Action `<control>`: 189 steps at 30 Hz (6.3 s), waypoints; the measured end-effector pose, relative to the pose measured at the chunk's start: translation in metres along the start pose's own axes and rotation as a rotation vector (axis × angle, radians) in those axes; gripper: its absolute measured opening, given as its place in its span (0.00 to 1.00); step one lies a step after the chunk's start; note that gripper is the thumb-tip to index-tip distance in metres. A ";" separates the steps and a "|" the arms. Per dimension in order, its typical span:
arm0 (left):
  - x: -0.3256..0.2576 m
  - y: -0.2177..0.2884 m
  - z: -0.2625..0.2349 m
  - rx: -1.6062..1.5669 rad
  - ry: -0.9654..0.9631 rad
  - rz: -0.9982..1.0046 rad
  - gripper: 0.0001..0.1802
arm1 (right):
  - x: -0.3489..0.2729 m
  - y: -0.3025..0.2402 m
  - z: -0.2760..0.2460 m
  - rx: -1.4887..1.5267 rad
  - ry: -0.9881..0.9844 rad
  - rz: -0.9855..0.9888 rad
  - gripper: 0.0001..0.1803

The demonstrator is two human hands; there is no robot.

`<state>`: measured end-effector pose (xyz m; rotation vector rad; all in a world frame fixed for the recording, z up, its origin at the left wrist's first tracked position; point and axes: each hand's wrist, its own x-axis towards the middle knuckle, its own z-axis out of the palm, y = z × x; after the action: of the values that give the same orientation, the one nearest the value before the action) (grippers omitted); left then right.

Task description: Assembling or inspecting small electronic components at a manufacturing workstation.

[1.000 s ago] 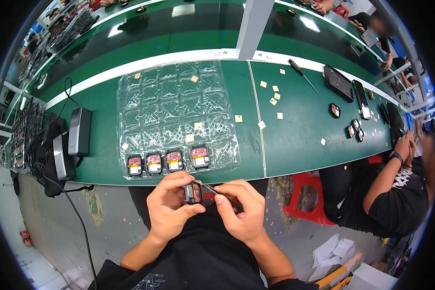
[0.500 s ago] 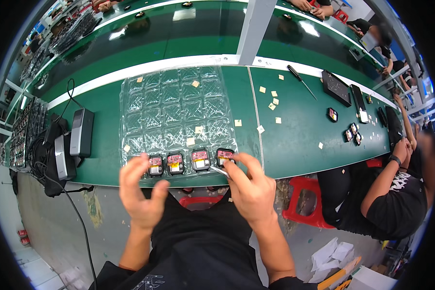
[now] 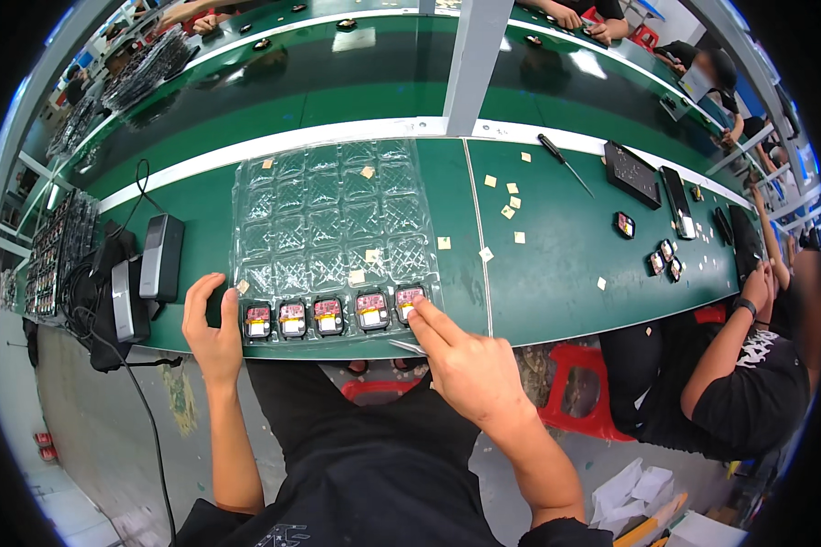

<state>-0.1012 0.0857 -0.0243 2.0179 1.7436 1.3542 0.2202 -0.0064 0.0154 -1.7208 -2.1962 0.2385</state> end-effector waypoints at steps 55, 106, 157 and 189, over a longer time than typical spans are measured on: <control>0.194 -0.067 0.097 -0.344 -0.388 0.051 0.21 | 0.022 0.053 0.018 0.285 0.622 0.398 0.14; 0.179 -0.013 0.074 -0.137 0.011 0.327 0.16 | -0.021 0.075 -0.008 0.035 0.659 0.570 0.14; -0.085 0.105 0.047 -1.552 -0.638 -0.520 0.35 | -0.046 -0.037 0.021 0.185 0.605 -0.036 0.23; -0.088 0.106 0.037 -1.348 -0.679 -0.681 0.42 | -0.047 -0.033 0.031 0.105 0.589 -0.123 0.20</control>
<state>0.0074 -0.0065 -0.0255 0.8043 0.6594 0.9291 0.1885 -0.0580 -0.0102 -1.3683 -1.8029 -0.1647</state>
